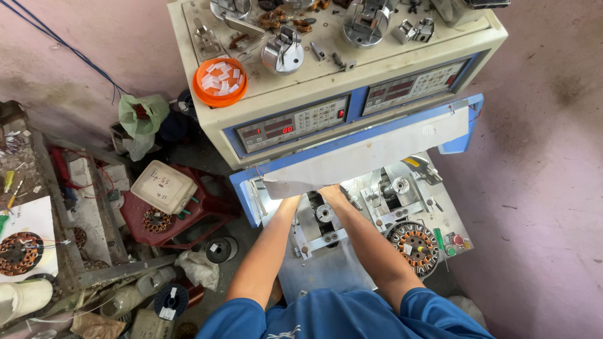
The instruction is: The person inserts insulation strips into the slots of a motor stator, handles a plastic container, and uses a winding machine to apply copper wire to the stator, trimming the wire with scissors.
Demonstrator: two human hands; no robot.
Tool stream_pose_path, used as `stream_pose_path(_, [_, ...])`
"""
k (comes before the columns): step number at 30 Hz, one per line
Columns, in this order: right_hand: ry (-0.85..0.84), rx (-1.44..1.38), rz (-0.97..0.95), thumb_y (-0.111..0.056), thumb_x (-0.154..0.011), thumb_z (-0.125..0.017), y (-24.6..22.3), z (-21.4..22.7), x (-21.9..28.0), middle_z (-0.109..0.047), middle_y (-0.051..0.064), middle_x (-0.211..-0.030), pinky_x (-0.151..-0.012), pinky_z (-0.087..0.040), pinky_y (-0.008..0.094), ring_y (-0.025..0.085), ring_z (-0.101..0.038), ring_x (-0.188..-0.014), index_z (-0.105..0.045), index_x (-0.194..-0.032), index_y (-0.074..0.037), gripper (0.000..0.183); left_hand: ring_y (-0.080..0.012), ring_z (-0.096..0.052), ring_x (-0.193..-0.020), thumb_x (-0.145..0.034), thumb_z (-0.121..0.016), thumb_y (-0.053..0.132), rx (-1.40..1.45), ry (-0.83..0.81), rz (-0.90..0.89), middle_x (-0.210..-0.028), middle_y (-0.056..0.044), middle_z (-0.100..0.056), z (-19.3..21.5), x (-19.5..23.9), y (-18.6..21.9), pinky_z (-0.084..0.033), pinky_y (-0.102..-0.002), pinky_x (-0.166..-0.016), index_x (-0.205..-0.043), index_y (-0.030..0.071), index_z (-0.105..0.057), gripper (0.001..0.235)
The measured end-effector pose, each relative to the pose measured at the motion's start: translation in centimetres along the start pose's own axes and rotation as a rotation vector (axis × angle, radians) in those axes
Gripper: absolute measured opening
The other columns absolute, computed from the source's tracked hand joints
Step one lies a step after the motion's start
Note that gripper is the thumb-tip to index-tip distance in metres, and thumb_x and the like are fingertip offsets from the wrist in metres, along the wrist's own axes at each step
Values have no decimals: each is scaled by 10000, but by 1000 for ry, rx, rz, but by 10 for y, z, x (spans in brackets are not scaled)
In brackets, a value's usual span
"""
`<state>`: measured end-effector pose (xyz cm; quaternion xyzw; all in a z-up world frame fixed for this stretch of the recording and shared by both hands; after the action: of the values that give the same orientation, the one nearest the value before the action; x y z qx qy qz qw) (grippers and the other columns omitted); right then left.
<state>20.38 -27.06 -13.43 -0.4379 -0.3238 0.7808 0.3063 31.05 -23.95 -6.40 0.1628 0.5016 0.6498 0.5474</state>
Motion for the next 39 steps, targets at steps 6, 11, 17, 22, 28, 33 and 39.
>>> stream_pose_path(6, [-3, 23, 0, -193, -896, -679, 2, -2, -7, -731, 163, -1065, -897, -541, 452, 348, -683, -1014, -709, -1108, -41, 262, -345, -451, -1423, -1007, -580, 437, 40, 11, 47, -1529, -170, -507, 3, 3, -9, -339, -460, -1199, -1492, 88, -491, 604])
stream_pose_path(11, [-6, 43, -10, -188, -893, -681, 2, -1, -11, -730, 162, -1061, -894, -541, 449, 344, -682, -1010, -708, -1106, -40, 261, -345, -450, -1424, -1006, -583, 438, -2, 16, 35, -1530, -169, -506, 13, 8, -12, -338, -461, -1199, -1492, 91, -492, 604])
stream_pose_path(17, [-5, 41, -25, -182, -889, -682, -2, -5, -7, -730, 160, -1057, -891, -541, 447, 339, -681, -1004, -707, -1104, -38, 259, -346, -449, -1425, -1004, -585, 440, -41, 35, 30, -1530, -168, -506, 28, 9, -17, -336, -462, -1201, -1492, 96, -494, 604])
stream_pose_path(22, [-6, 54, -34, -178, -886, -683, 0, -2, -6, -730, 160, -1054, -889, -541, 444, 335, -681, -1000, -707, -1102, -37, 258, -346, -448, -1425, -1003, -587, 441, -60, 48, 36, -1531, -167, -505, 30, 14, -20, -334, -464, -1201, -1492, 99, -495, 604])
stream_pose_path(28, [-3, 62, -46, -172, -883, -685, -2, -7, -8, -729, 159, -1049, -886, -541, 442, 331, -680, -994, -706, -1099, -35, 257, -346, -447, -1426, -1001, -590, 443, -86, 48, 22, -1531, -166, -505, 38, 18, -18, -332, -465, -1202, -1492, 103, -496, 604])
stream_pose_path(33, [-15, 79, -54, -167, -880, -686, 2, -7, -17, -729, 158, -1046, -883, -542, 440, 327, -679, -990, -705, -1097, -34, 256, -347, -446, -1427, -999, -592, 444, -99, 48, 9, -1532, -165, -504, 37, 21, -12, -331, -466, -1203, -1492, 107, -498, 604])
stream_pose_path(39, [12, 84, -65, -161, -876, -688, 10, 5, -26, -729, 157, -1041, -880, -542, 437, 322, -679, -984, -704, -1095, -32, 254, -347, -445, -1428, -998, -595, 445, -102, 21, -31, -1533, -164, -503, 27, 15, -7, -329, -467, -1204, -1492, 111, -499, 604])
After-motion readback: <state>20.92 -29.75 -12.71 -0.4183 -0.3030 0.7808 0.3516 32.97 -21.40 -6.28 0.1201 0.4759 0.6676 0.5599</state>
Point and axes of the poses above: each hand's wrist, its own x-axis away from the middle knuckle, its own z-axis out of the back of the hand, y = z × x, the point moved 9 cm from there along -x, towards the middle knuckle
